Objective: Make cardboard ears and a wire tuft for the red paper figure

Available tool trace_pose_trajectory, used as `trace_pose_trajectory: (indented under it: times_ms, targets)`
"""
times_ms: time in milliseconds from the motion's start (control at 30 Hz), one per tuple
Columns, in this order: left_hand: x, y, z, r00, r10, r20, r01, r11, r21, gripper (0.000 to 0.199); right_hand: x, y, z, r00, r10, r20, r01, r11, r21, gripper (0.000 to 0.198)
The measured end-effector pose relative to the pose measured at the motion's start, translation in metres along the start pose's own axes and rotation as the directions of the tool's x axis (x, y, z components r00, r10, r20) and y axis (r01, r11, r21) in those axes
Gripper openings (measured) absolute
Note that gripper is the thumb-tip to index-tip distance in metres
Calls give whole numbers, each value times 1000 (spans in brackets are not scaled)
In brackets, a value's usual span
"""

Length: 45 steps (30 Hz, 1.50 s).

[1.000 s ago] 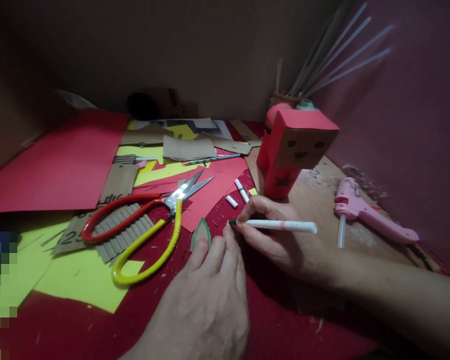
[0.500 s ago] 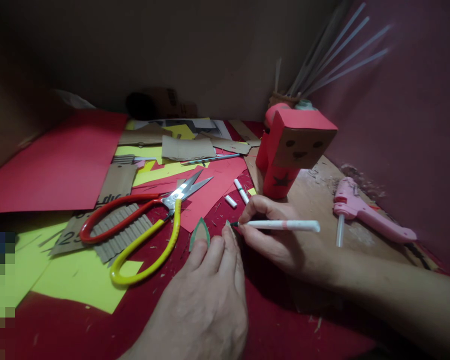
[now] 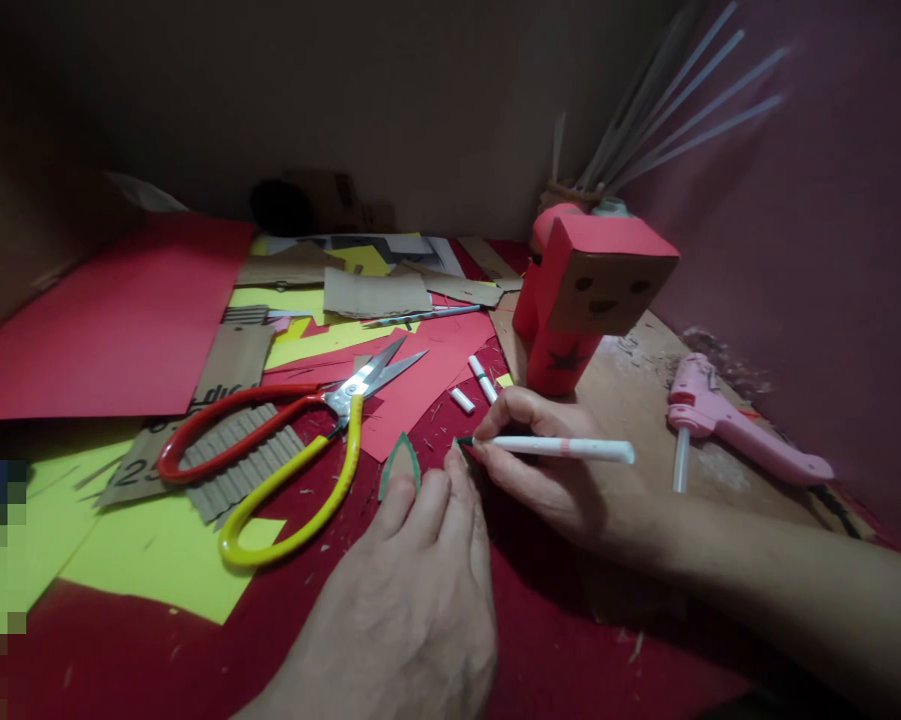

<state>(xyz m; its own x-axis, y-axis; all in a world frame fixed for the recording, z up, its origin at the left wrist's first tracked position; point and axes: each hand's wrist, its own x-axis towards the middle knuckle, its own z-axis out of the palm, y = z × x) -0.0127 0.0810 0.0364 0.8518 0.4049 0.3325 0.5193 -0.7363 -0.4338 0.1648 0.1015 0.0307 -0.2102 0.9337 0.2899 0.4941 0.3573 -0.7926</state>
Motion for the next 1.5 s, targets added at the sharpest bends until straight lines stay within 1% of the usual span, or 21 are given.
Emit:
trace_pose_trajectory:
  times_ms: [133, 267, 433, 667, 867, 1100, 1300, 1433, 1500]
  targets:
    - [-2, 2, 3, 1000, -4, 2, 4, 1000, -5, 50, 0, -4, -2, 1000, 2, 2, -2, 1000, -29, 6]
    - [0, 4, 2, 1000, -20, -7, 20, 1000, 0, 50, 0, -6, -1, 1000, 20, 2, -20, 1000, -11, 6]
    - [2, 1, -1, 1000, -3, -7, 3, 1000, -4, 49, 1, -3, 1, 1000, 8, -5, -8, 1000, 8, 4]
    - [-2, 3, 4, 1000, -14, 28, 14, 1000, -6, 50, 2, -8, -2, 1000, 25, 0, -25, 999, -25, 8]
    - [0, 2, 5, 1000, -15, 6, 15, 1000, -11, 49, 2, -11, -2, 999, 42, -3, -42, 999, -18, 9]
    - [-4, 3, 0, 1000, -18, -7, 18, 1000, -7, 47, 1, -5, -1, 1000, 20, 13, -20, 1000, -1, 4]
    - [0, 3, 5, 999, -1, 35, 2, 1000, -27, 47, 0, -6, -4, 999, 29, 21, -28, 999, -31, 7]
    - [1, 3, 3, 999, -23, 27, 24, 999, -34, 47, 0, -8, -4, 999, 40, 14, -40, 998, -44, 9]
    - [0, 3, 1, 999, -21, 43, 23, 999, -37, 47, 0, -8, -3, 999, 42, -3, -42, 998, -41, 9]
